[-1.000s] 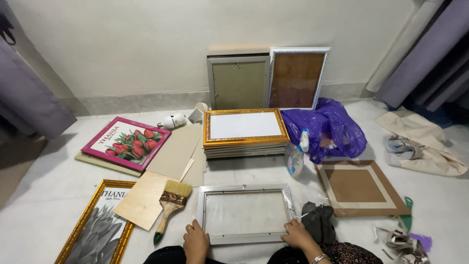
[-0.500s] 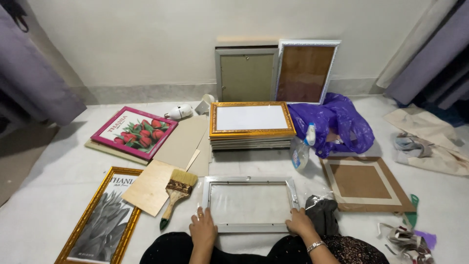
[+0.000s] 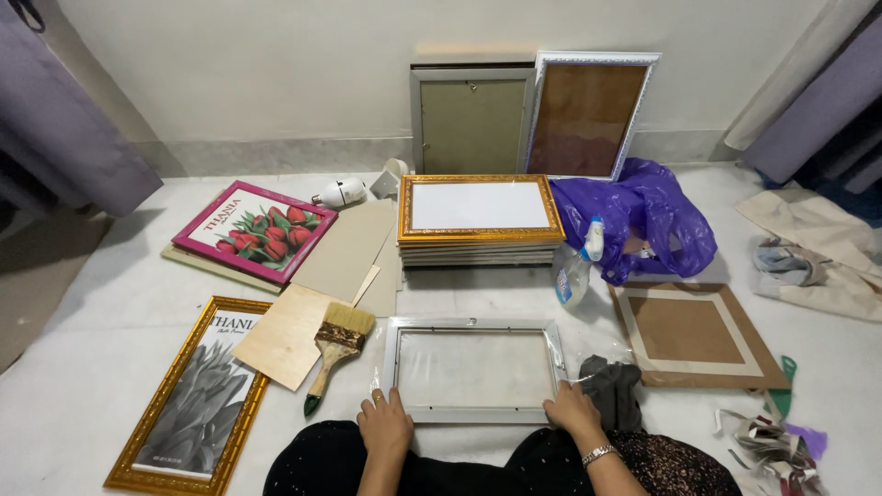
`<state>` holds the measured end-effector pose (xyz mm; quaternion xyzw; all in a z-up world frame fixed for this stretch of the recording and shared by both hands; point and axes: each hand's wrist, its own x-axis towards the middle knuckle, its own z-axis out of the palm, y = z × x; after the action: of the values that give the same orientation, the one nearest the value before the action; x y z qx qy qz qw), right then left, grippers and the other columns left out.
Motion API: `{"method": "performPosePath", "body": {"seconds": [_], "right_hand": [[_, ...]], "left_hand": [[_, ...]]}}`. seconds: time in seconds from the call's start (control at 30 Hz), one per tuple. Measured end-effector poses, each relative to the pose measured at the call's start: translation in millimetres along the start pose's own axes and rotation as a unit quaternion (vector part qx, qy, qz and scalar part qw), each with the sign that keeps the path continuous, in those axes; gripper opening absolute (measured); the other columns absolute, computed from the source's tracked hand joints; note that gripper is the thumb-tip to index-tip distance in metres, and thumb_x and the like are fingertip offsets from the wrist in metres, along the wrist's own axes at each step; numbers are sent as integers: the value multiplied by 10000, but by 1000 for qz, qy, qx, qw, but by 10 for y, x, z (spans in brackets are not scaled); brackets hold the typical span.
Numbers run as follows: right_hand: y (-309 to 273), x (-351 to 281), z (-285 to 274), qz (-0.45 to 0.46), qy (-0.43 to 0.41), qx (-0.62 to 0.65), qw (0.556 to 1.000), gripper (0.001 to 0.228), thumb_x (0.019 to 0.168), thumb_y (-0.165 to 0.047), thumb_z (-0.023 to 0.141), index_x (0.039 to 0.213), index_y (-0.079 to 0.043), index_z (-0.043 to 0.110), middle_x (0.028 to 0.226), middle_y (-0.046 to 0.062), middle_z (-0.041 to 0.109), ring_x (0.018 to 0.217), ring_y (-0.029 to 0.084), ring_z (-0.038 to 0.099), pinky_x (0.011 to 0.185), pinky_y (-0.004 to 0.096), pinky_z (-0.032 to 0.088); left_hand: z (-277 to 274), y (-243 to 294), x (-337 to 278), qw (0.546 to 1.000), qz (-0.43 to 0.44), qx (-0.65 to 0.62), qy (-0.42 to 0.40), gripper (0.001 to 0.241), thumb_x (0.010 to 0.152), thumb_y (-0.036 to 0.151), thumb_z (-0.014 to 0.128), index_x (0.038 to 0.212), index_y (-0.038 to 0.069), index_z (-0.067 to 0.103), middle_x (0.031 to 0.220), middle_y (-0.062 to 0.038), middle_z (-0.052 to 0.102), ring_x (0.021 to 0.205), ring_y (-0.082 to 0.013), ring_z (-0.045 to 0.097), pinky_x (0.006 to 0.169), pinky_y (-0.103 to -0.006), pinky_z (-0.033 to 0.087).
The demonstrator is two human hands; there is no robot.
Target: Cleaning glass panes and assembling picture frames with artwork and backing boards.
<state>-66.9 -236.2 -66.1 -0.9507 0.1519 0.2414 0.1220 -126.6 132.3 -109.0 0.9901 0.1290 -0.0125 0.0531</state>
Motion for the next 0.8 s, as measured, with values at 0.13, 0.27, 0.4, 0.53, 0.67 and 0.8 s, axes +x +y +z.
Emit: {"method": "performPosePath", "body": {"seconds": [0.13, 0.27, 0.4, 0.53, 0.67, 0.8], "right_hand": [[40, -17, -25, 25, 9, 8, 1000, 648, 894, -434, 606, 1460, -151, 469, 1464, 133, 504, 1282, 355, 592, 1018, 494, 534], [30, -66, -106, 57, -14, 8, 998, 626, 900, -405, 565, 1480, -190, 465, 1467, 135, 494, 1296, 346, 575, 1011, 501, 524], [146, 115, 61, 64, 1, 30, 998, 637, 899, -420, 591, 1467, -158, 470, 1454, 154, 535, 1292, 368, 589, 1020, 512, 519], [396, 600, 479, 41, 27, 61, 997, 636, 846, -415, 622, 1378, -74, 546, 1360, 258, 574, 1204, 450, 616, 1010, 504, 525], [491, 852, 687, 23, 8, 61, 998, 773, 865, -512, 664, 1436, -27, 472, 1392, 288, 544, 1251, 455, 591, 1075, 486, 486], [328, 506, 313, 51, -21, 108, 993, 725, 870, -471, 662, 1441, -55, 500, 1373, 224, 621, 1262, 400, 620, 1071, 443, 510]], "left_hand": [[-235, 58, 89, 995, -50, -72, -37, 519, 848, 294, 672, 1331, 149, 550, 1408, -123, 493, 1145, -338, 535, 970, -467, 478], [-402, -8, 129, 978, -118, -164, -58, 468, 900, 229, 647, 1316, 51, 528, 1278, -200, 550, 1088, -395, 619, 924, -485, 579], [126, -140, 280, 973, -137, -187, -27, 388, 852, 180, 605, 1183, -9, 529, 1177, -266, 566, 1002, -485, 627, 887, -540, 564], [-95, -122, 285, 951, -176, -224, -118, 400, 895, 197, 590, 1244, 6, 549, 1203, -249, 594, 1046, -437, 669, 918, -497, 572], [-25, -137, 324, 951, -181, -207, -144, 382, 914, 217, 576, 1250, 39, 541, 1190, -242, 611, 1028, -422, 696, 898, -500, 589], [96, -163, 336, 957, -156, -215, -113, 348, 914, 139, 528, 1238, 14, 524, 1153, -274, 614, 995, -448, 693, 888, -516, 584]]}}
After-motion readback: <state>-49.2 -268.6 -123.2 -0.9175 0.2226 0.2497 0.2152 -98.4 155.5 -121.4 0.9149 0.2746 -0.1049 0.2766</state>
